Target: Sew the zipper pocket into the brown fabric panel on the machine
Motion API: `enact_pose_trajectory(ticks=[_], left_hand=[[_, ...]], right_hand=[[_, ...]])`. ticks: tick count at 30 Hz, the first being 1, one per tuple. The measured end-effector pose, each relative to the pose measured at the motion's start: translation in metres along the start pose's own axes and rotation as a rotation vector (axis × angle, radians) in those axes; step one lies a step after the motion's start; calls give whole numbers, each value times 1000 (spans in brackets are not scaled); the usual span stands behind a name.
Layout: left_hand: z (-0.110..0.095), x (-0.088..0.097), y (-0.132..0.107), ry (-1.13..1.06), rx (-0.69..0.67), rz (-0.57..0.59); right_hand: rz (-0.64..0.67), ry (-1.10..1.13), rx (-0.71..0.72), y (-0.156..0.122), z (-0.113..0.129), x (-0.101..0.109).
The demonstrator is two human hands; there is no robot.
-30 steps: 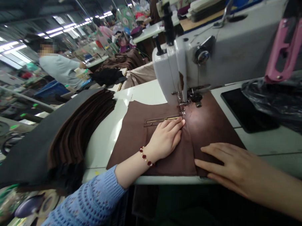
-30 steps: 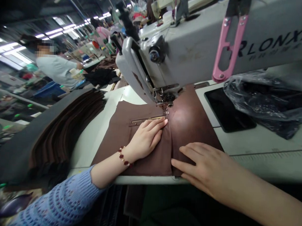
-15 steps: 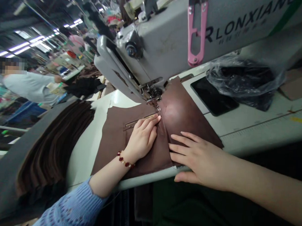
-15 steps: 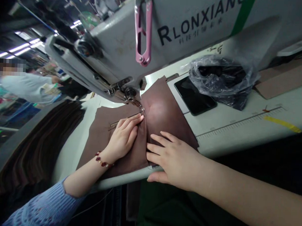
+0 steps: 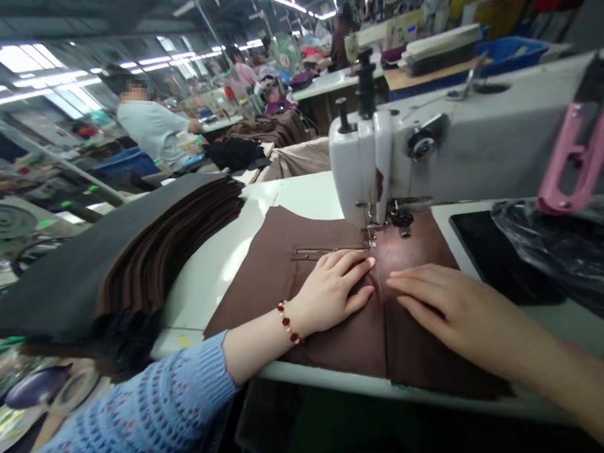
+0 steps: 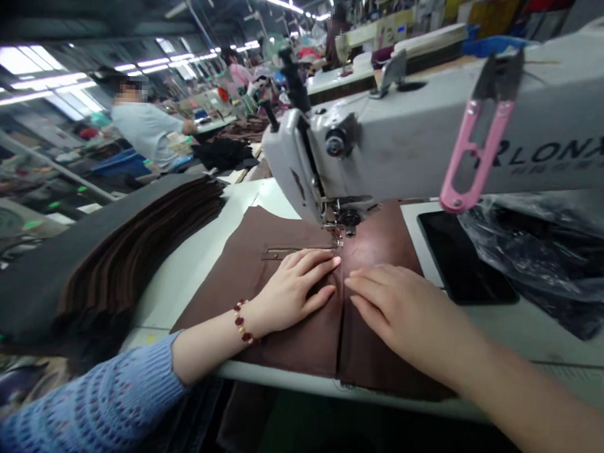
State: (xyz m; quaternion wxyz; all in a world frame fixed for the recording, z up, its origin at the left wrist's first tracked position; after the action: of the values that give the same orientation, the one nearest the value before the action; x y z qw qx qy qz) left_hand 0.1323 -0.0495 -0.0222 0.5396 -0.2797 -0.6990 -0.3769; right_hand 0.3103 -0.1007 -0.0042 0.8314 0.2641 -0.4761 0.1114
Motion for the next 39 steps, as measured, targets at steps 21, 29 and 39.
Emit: enact_pose_trajectory(ticks=[21,29,39], left_hand=[[8,3,2,-193,36,8],[11,1,5,-178,36,11],[15,2,7,-187,45,36]], right_hand=[[37,-248,25,27,-39,-39],[24,-281,4,25,-47,-45],[-38,-222,30,25,-49,-45]])
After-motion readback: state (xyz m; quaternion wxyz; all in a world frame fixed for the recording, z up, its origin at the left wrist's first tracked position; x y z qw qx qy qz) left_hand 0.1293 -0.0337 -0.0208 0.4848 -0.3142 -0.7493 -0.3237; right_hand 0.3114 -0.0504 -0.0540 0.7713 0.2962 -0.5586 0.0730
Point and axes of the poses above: each hand's wrist, its own y-axis towards the middle knuckle, its own x-axis out of the back of the hand, z = x × y, the point moved 6 cm from there along y, towards the middle knuckle, and after that the axes turned 6 degrees about -x, right-handed, at the moved point
